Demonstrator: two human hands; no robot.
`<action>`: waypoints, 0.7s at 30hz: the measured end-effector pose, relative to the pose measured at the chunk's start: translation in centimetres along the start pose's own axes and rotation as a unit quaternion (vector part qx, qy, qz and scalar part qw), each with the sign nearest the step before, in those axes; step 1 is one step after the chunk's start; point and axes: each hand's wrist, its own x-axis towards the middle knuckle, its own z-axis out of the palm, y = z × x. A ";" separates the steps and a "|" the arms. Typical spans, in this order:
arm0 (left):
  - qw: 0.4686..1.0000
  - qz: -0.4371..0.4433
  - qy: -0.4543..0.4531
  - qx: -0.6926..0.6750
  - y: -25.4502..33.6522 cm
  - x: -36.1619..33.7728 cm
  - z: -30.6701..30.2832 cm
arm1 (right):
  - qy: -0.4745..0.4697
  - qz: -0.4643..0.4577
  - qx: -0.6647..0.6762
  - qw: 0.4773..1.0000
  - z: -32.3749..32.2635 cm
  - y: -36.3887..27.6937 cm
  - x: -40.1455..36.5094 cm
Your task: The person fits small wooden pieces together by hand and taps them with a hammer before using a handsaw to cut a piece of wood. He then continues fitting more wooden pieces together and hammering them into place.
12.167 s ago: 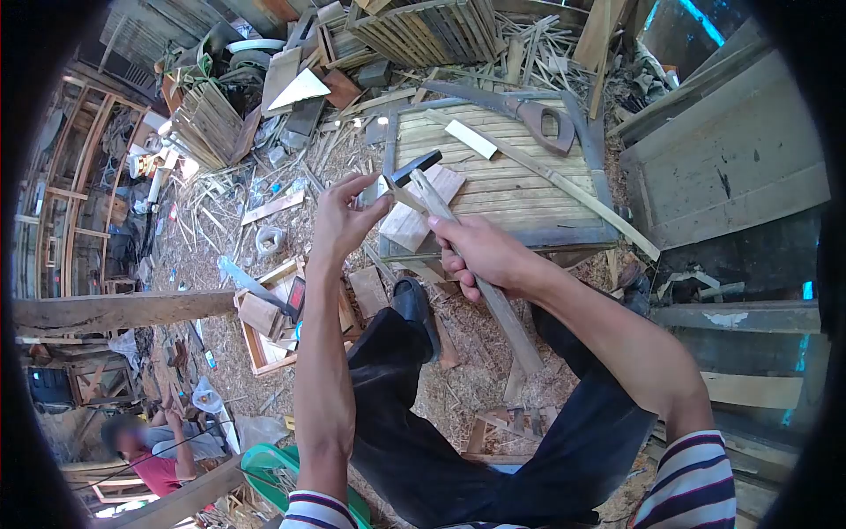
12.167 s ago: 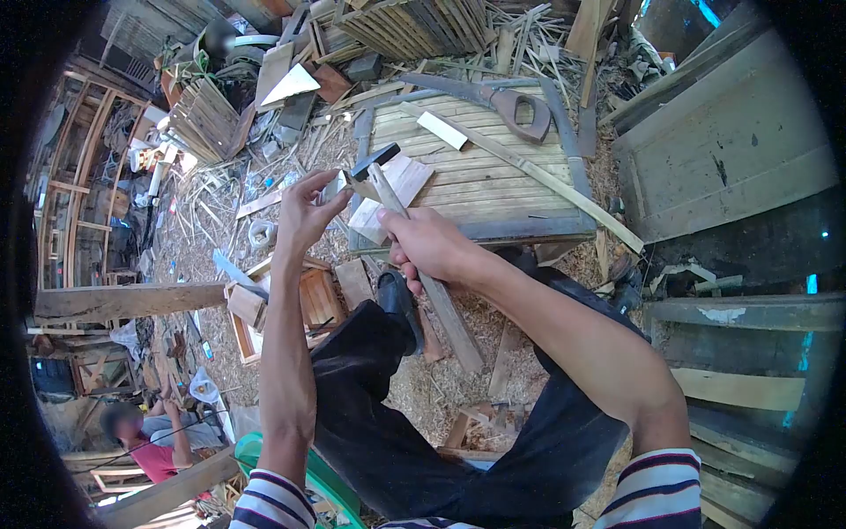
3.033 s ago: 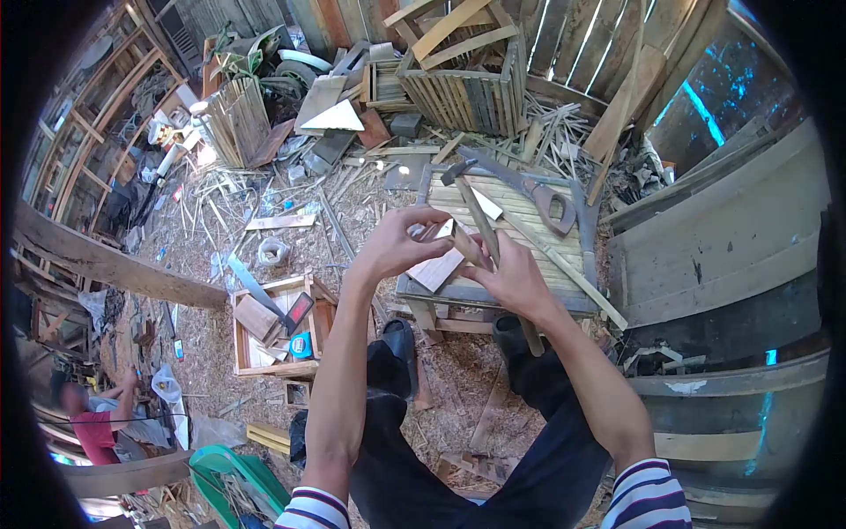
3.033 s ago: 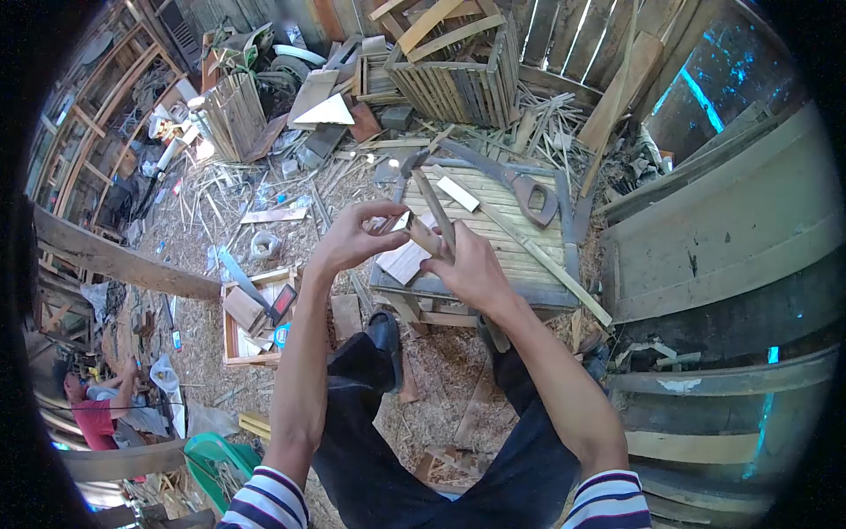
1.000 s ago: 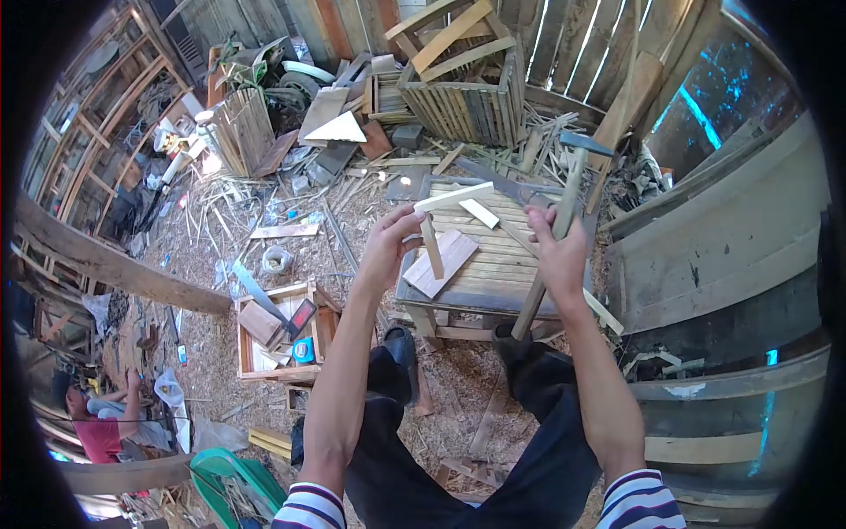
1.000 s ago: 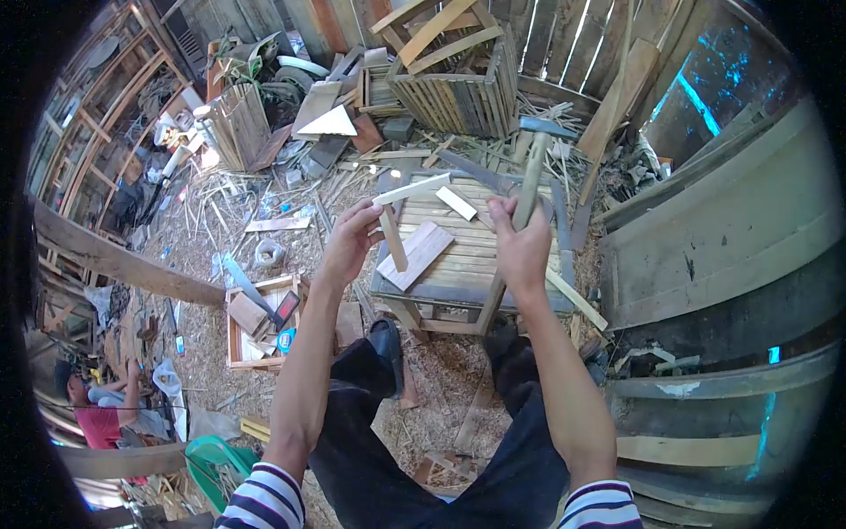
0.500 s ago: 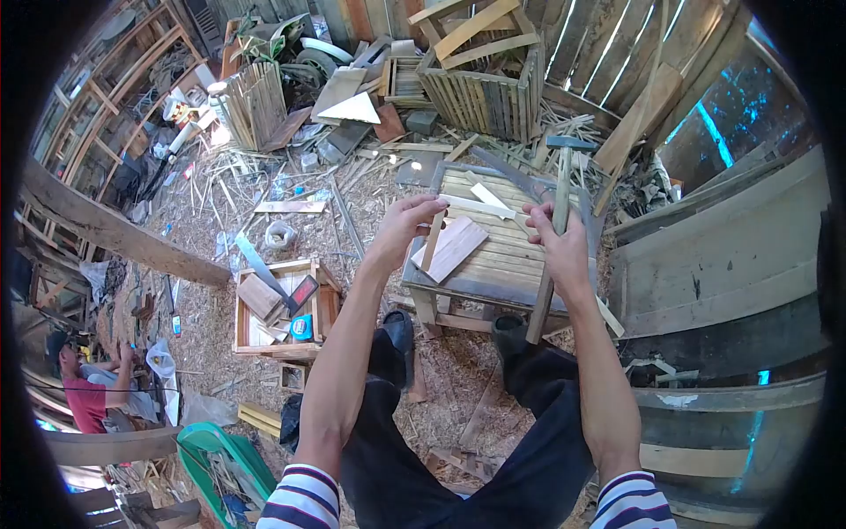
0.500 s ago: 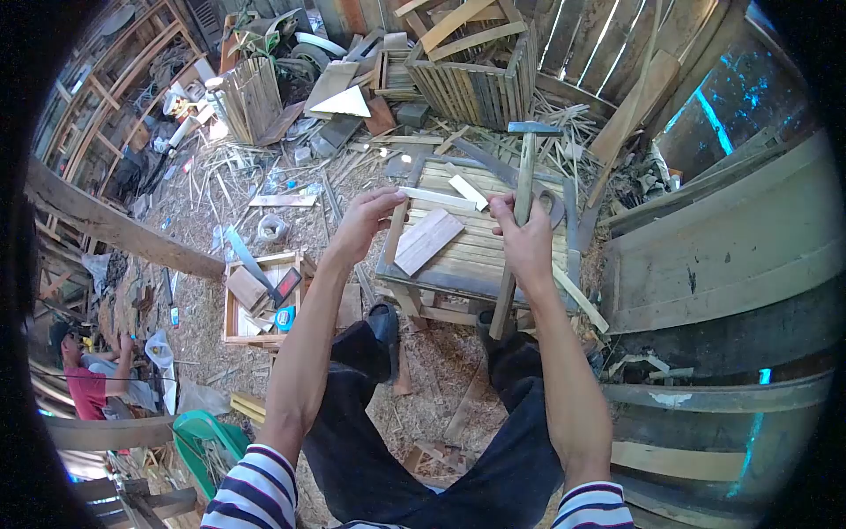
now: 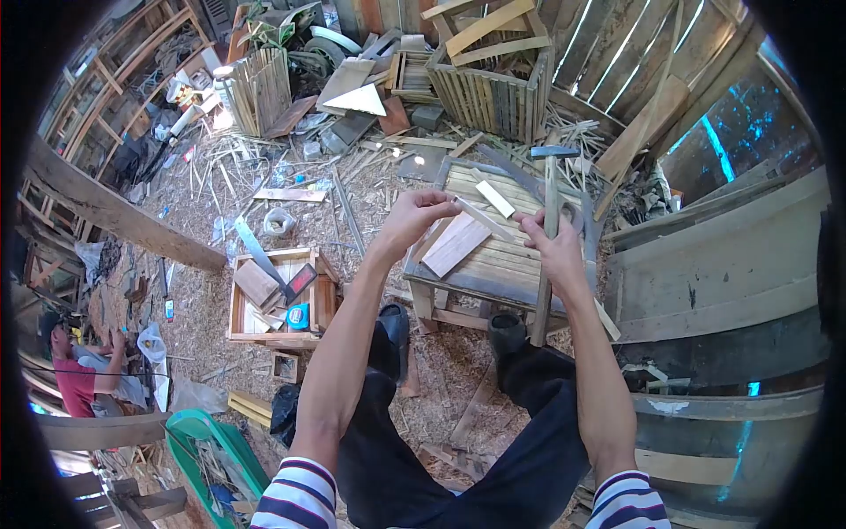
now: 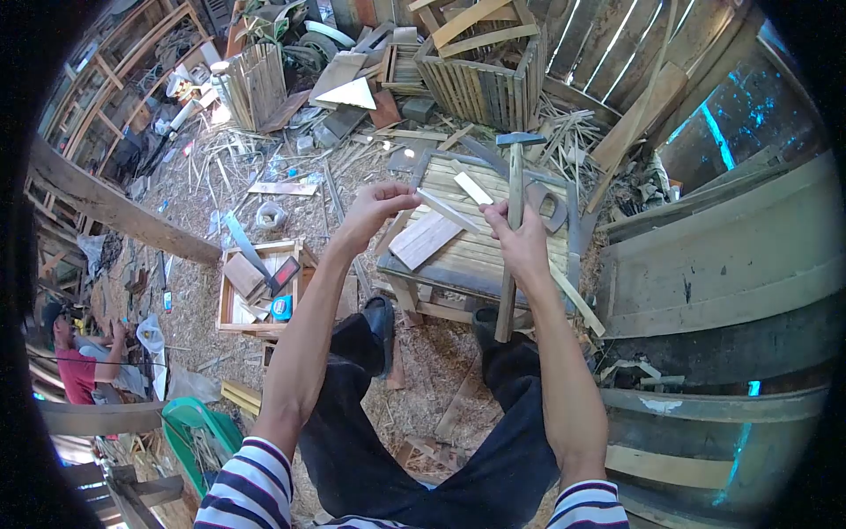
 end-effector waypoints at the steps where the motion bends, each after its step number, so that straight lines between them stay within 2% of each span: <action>1: 1.000 0.000 0.000 0.000 -0.1 0.1 0.0 | 0.000 0.000 0.000 1.000 0.1 0.1 0.0; 3: 1.000 -0.009 -0.009 0.006 -0.3 0.2 0.0 | -0.028 -0.004 0.028 0.999 0.3 0.2 0.0; 7: 0.999 0.017 -0.035 -0.019 -0.2 0.0 0.3 | -0.020 -0.014 0.027 0.999 1.2 -0.2 -0.5; 10: 0.997 0.038 -0.065 -0.019 0.3 -0.4 0.7 | -0.062 0.003 -0.034 0.997 1.2 0.0 -0.7; 12: 0.994 0.056 -0.092 -0.006 0.5 -0.5 0.8 | -0.101 0.075 -0.003 0.992 1.6 -0.6 -1.1; 14: 0.992 0.085 -0.097 0.007 0.7 -0.5 0.9 | -0.110 0.078 0.022 0.991 2.4 -1.6 -1.8; 16: 0.982 0.174 -0.044 0.057 0.3 -0.3 1.3 | -0.096 0.074 0.080 0.989 3.2 -1.9 -2.3; 17: 0.982 0.175 -0.047 0.058 0.1 -0.3 1.5 | -0.077 0.091 0.071 0.990 3.4 -1.2 -2.1; 19: 0.984 0.122 0.048 0.118 -0.5 -0.5 2.1 | -0.056 0.093 0.099 0.989 4.2 -0.9 -1.9; 20: 0.984 0.123 0.044 0.120 -0.8 -0.8 2.6 | -0.039 0.095 0.124 0.987 4.5 -0.7 -1.8; 21: 0.995 0.069 0.062 0.047 -1.0 -1.2 3.2 | -0.035 0.095 0.126 0.987 4.6 -0.1 -1.5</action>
